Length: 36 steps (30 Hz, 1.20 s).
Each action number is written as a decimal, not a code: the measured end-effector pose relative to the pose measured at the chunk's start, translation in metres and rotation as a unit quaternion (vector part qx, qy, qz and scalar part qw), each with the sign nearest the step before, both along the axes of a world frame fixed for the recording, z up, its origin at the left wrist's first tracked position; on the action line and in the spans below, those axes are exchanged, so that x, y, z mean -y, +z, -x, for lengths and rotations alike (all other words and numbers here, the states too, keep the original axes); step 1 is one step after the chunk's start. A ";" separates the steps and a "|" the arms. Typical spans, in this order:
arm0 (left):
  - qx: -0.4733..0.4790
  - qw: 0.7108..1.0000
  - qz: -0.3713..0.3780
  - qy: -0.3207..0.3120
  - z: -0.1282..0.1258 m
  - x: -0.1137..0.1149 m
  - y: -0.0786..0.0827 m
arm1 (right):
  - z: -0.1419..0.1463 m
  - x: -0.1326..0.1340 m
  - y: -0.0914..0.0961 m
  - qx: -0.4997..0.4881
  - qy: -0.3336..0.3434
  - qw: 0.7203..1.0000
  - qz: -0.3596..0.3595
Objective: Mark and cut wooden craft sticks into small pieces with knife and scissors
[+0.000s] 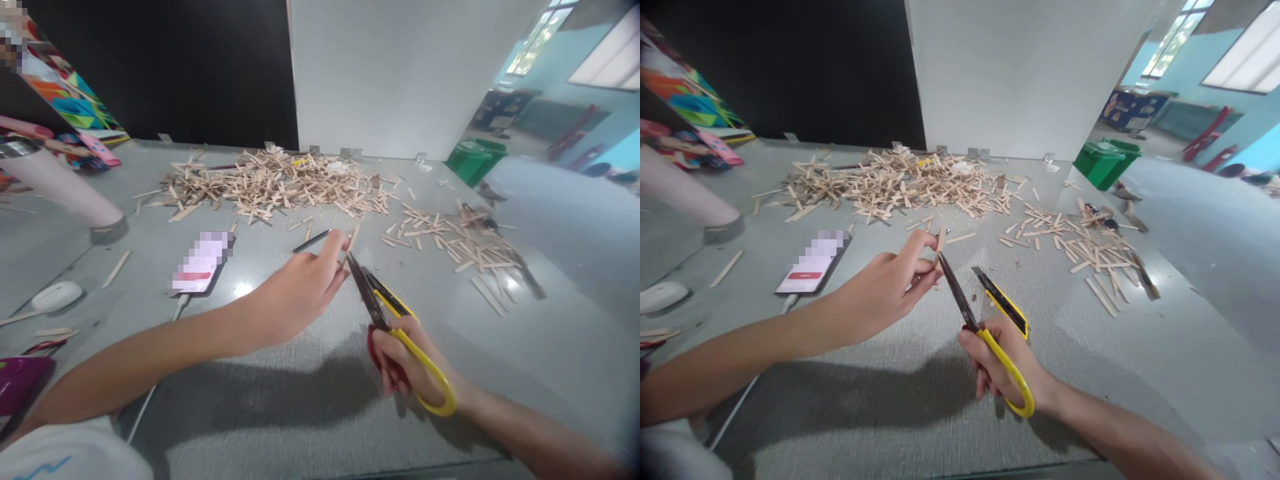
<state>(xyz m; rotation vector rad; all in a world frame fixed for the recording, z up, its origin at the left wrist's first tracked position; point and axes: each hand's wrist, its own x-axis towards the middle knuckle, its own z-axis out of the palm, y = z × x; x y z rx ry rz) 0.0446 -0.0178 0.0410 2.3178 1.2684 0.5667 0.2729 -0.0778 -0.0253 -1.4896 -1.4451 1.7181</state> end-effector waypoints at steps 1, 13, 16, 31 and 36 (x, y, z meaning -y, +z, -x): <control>0.000 1.000 0.002 0.001 0.000 0.001 0.000 | 0.000 0.000 0.000 0.002 0.002 1.000 -0.005; 0.083 0.996 0.024 -0.021 0.019 -0.002 0.043 | -0.007 0.000 0.003 0.043 0.101 0.986 -0.122; 0.061 0.998 -0.029 -0.003 0.018 -0.002 0.046 | -0.007 0.001 -0.002 0.056 0.124 0.980 -0.144; 0.010 0.991 -0.136 0.016 0.019 -0.003 0.043 | -0.008 0.002 -0.013 0.032 0.120 0.980 -0.153; 0.021 0.991 -0.132 0.023 0.018 -0.001 0.041 | -0.009 0.006 -0.019 0.003 0.110 0.988 -0.105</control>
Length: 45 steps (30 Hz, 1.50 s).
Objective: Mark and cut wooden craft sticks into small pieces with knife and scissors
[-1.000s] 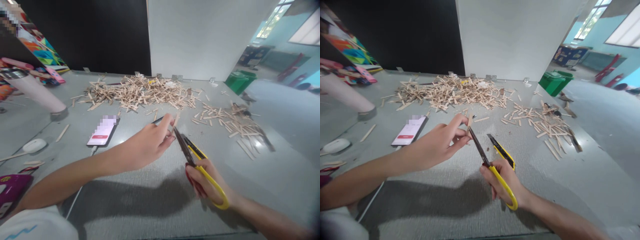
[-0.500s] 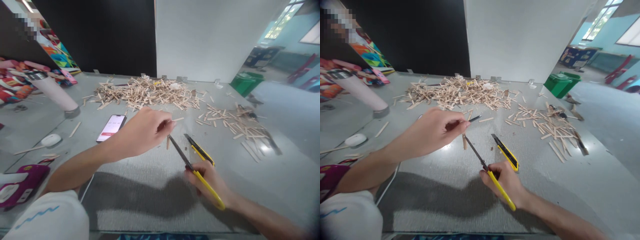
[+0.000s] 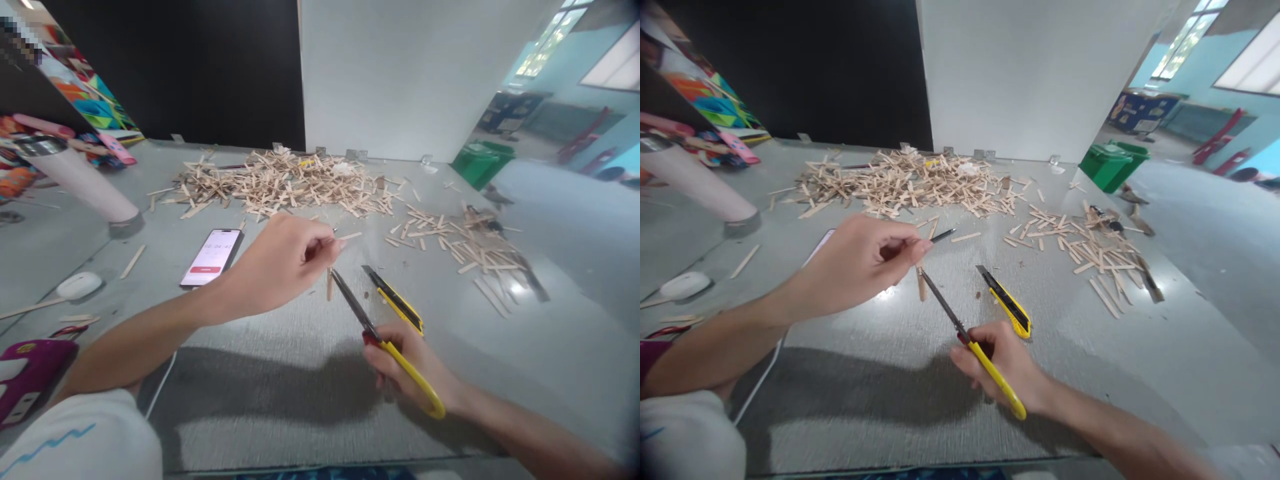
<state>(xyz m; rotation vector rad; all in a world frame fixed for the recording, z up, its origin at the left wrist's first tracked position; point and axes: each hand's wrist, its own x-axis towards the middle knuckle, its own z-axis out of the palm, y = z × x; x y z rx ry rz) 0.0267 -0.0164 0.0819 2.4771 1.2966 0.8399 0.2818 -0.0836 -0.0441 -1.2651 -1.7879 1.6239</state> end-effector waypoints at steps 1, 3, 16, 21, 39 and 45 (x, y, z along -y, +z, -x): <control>-0.002 1.000 -0.003 0.002 0.000 0.000 0.000 | 0.000 0.000 -0.002 -0.001 -0.001 1.000 -0.002; -0.006 1.000 -0.014 0.003 -0.001 0.001 -0.002 | -0.001 0.001 -0.004 -0.001 -0.001 1.000 -0.012; 0.001 1.000 -0.027 0.004 -0.005 0.001 -0.010 | 0.003 0.001 0.009 0.045 -0.001 0.998 -0.049; 0.035 0.992 0.111 -0.052 -0.001 0.000 -0.001 | 0.000 -0.002 0.009 0.033 0.002 0.998 -0.048; -0.005 0.999 0.042 -0.028 -0.001 0.001 -0.001 | -0.002 0.000 0.011 -0.003 -0.003 1.000 -0.002; -0.009 0.999 0.021 -0.023 -0.002 -0.001 -0.008 | 0.000 0.001 0.014 -0.005 0.005 1.000 0.000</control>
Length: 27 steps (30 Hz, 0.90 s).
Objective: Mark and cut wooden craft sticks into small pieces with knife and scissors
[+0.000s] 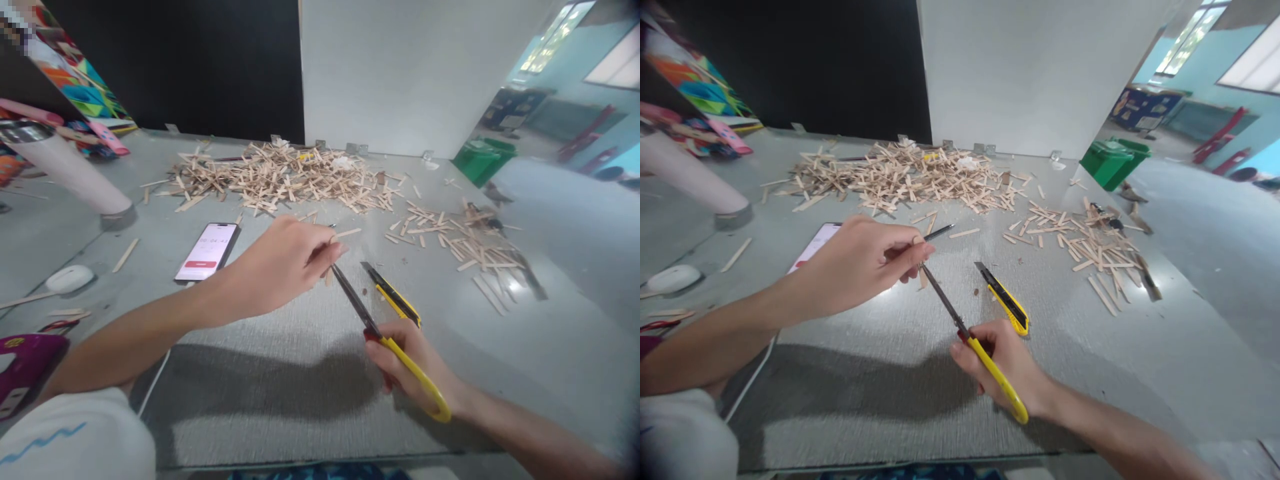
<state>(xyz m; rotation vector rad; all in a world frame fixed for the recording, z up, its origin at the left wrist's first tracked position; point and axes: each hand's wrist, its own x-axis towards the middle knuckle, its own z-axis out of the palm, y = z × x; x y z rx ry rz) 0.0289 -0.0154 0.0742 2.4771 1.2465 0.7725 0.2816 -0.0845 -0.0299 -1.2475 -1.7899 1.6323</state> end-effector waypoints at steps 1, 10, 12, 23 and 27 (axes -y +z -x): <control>0.000 1.000 -0.004 -0.001 0.000 0.000 0.000 | 0.000 0.000 0.001 -0.001 -0.001 1.000 0.000; 0.027 1.000 0.008 -0.012 -0.001 0.000 -0.002 | 0.002 0.003 -0.004 -0.007 -0.018 1.000 0.010; 0.036 0.999 0.023 -0.015 -0.001 -0.001 -0.003 | 0.003 0.003 -0.005 0.000 -0.019 1.000 0.005; 0.075 0.991 0.096 -0.045 -0.003 -0.005 -0.005 | 0.008 0.004 -0.016 0.027 -0.040 0.999 0.006; 0.072 0.993 0.079 -0.041 -0.004 -0.006 -0.008 | 0.009 0.003 -0.014 0.015 -0.042 0.999 0.012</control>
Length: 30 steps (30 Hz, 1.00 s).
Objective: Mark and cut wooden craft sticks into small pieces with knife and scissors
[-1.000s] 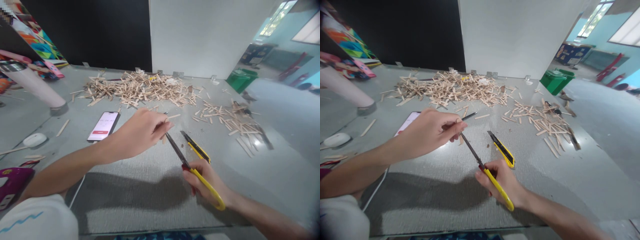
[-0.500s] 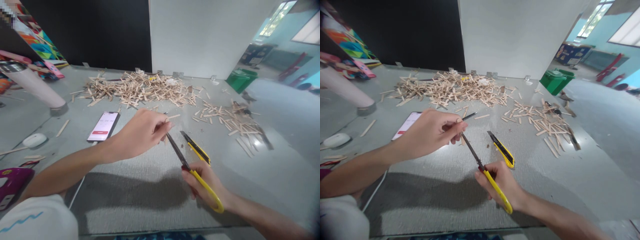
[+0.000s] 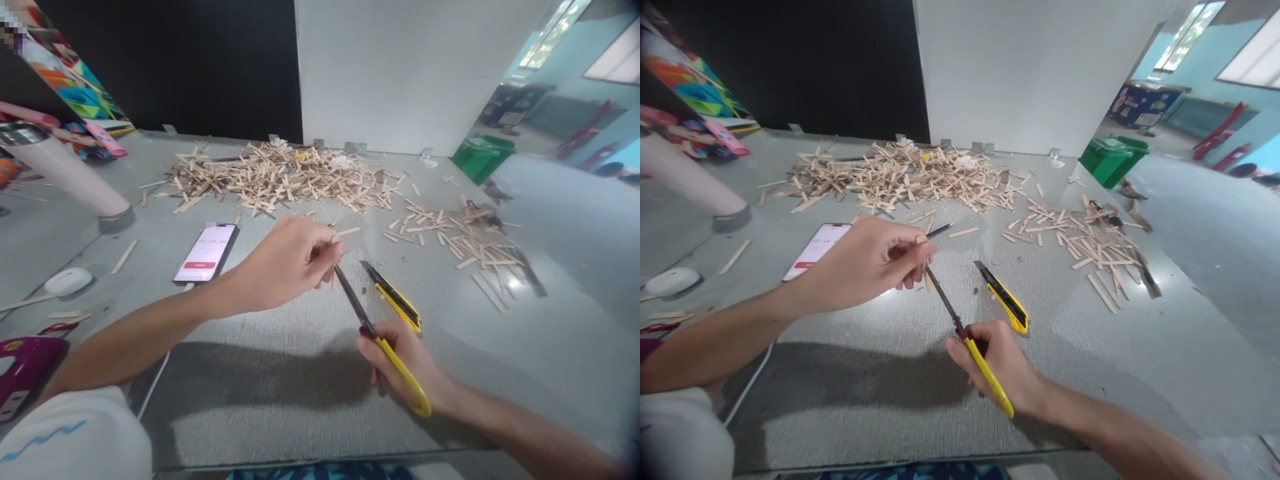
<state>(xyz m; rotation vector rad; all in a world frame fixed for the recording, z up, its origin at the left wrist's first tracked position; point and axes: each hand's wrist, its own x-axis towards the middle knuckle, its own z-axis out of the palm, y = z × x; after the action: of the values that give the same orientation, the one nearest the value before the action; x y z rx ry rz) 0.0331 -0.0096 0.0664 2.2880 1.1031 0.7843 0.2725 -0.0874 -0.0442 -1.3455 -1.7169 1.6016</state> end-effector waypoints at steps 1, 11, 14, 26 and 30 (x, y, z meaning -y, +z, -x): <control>-0.003 1.000 -0.009 0.002 0.000 0.000 -0.001 | 0.000 0.000 0.001 -0.001 0.000 1.000 0.001; -0.012 0.998 -0.057 0.007 -0.001 -0.001 -0.006 | 0.002 -0.002 0.008 0.054 -0.007 0.998 -0.043; -0.012 0.999 -0.052 0.000 -0.001 -0.002 -0.006 | 0.003 -0.003 0.012 0.059 -0.005 0.996 -0.062; -0.121 0.983 -0.135 0.006 0.001 -0.005 -0.008 | 0.001 -0.001 0.016 0.003 0.004 0.999 0.044; -0.092 0.992 -0.089 0.002 0.003 -0.008 -0.005 | -0.002 -0.005 0.014 -0.008 0.019 0.998 0.055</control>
<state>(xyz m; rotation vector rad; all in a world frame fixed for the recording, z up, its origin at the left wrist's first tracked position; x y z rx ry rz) 0.0301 -0.0017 0.0611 2.5510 1.1578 0.7102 0.2747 -0.0820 -0.0304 -1.3554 -1.6751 1.7467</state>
